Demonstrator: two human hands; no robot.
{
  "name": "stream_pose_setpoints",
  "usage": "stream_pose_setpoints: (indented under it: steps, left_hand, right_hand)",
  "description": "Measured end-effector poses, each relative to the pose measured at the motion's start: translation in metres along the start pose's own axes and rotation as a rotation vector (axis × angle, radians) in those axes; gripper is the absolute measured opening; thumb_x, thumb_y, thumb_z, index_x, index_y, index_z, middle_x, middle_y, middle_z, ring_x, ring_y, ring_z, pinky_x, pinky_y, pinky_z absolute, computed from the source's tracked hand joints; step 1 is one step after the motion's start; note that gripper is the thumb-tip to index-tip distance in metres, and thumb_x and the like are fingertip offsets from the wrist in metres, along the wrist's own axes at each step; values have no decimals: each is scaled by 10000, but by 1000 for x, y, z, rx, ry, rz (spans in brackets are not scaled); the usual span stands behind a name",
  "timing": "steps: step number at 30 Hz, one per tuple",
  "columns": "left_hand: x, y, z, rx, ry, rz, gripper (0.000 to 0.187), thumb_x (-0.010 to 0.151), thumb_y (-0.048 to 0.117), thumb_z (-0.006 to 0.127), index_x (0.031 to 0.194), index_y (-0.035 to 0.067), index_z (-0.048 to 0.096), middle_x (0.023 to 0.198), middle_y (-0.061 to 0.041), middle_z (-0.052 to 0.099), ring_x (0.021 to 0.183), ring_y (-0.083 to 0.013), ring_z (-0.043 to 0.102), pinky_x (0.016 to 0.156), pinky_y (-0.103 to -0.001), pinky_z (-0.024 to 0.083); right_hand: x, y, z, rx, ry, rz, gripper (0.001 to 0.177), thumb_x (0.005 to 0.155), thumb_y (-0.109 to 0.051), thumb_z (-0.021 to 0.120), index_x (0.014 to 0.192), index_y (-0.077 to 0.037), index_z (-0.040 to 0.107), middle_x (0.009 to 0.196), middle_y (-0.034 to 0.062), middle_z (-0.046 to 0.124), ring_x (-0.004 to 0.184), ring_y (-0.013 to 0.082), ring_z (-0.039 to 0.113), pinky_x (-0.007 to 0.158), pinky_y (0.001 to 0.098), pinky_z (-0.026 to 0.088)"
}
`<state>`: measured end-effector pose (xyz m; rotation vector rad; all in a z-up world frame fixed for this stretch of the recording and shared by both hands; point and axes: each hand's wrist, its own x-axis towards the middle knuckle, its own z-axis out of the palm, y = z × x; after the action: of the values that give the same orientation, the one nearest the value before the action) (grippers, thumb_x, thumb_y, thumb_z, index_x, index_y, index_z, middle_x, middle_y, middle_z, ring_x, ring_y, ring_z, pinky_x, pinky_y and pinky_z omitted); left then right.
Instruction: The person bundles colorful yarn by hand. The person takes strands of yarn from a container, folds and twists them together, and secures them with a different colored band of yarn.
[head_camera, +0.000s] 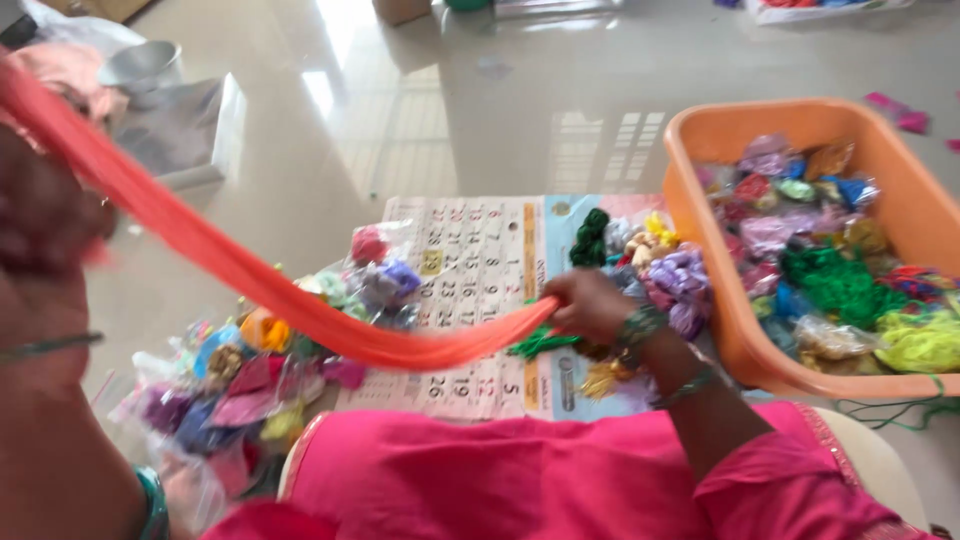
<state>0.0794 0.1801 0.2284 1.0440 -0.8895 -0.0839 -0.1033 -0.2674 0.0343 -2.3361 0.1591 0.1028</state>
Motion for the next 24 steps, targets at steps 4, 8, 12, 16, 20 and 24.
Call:
stream_pose_setpoints:
  steps: [4,8,12,16,20,24]
  left_hand:
    - [-11,-59,40,555,433,-121,221,1113,308,564,950,169,620,558,69,441,433,-35,391,405,-218,278]
    - [-60,-162,11,946,452,-572,231,992,236,709,923,20,753,663,-56,617,535,-120,514,507,-317,410]
    - [-79,-204,20,1253,143,-918,317,912,311,693,1091,63,775,845,-167,771,775,-283,755,744,-434,567]
    - [-65,-198,56,1480,-227,-1269,402,866,419,758,1153,148,828,1154,-106,767,1070,-282,735,958,-407,554]
    - [-31,-170,154,1375,-226,-1032,955,651,392,938,1471,258,467,1382,-74,602,1298,-299,563,1088,-484,443]
    - [-29,-207,229,558,-296,-389,1180,568,170,973,1540,150,305,1215,-181,679,1162,-293,643,996,-421,497]
  right_hand:
    - [-30,7,-59,136,124,27,197,838,-104,750,1022,-34,748,775,70,718,666,101,664,590,287,527]
    - [-43,-5,-75,500,42,30,246,908,-129,732,1126,-16,738,817,7,693,670,61,606,574,241,498]
    - [-43,-17,-76,628,-28,-10,305,939,-180,689,1206,-40,729,865,-15,728,747,44,653,664,213,542]
    - [-46,-39,-73,611,3,-25,326,936,-210,694,1224,-61,735,886,-16,724,762,40,640,670,207,534]
    - [-53,-68,-70,326,169,-147,292,904,-236,754,1128,-52,784,863,-11,732,768,31,632,662,204,526]
    - [-59,-89,-64,368,162,-188,274,883,-250,758,1073,-55,795,822,-20,777,740,17,652,646,207,548]
